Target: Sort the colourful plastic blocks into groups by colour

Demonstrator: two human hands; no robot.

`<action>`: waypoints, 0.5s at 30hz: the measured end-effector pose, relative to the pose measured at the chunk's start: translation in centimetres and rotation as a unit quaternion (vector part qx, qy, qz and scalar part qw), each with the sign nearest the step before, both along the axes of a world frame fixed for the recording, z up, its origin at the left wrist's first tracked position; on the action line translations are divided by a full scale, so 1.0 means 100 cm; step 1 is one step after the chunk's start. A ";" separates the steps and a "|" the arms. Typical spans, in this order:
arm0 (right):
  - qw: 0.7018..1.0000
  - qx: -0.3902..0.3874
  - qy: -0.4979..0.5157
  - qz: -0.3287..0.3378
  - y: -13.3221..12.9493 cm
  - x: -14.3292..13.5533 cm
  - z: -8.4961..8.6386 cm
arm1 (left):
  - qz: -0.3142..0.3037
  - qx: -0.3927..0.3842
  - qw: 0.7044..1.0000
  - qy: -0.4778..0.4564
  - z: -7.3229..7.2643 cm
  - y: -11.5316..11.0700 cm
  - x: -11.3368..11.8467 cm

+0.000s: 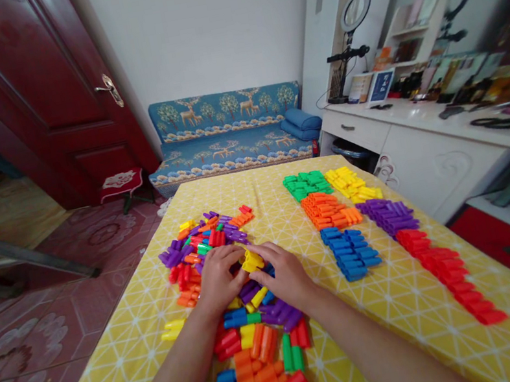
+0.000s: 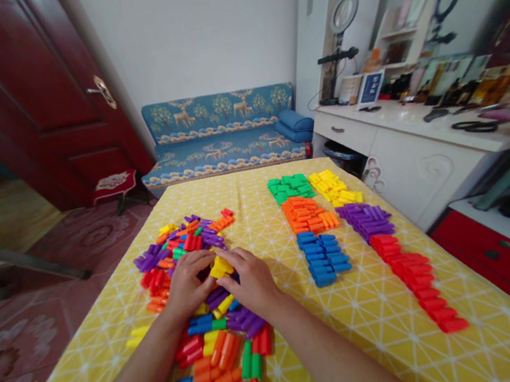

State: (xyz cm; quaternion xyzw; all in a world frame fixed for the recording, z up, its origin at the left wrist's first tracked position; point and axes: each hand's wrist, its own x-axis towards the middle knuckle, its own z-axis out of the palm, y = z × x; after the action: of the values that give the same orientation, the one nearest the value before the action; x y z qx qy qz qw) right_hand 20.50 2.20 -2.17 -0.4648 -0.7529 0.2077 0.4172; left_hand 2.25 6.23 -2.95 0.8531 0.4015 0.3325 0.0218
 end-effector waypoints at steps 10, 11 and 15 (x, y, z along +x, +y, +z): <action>0.977 0.095 -0.085 -0.171 0.044 0.106 0.039 | 0.000 -0.025 0.999 -0.025 0.003 -0.002 0.002; 0.969 0.102 -0.120 -0.192 0.056 0.134 0.045 | 0.001 -0.025 0.999 -0.024 0.003 -0.002 0.002; 0.915 0.063 -0.256 -0.307 0.099 0.243 0.058 | 0.005 -0.029 0.999 -0.019 0.003 0.000 0.002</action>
State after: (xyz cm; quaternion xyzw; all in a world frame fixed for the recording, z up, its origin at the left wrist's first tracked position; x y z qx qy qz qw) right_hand 44.85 12.07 3.65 -0.6828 -0.6660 -0.1041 0.2817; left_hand 2.49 6.26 -2.68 0.8438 0.4145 0.3368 0.0522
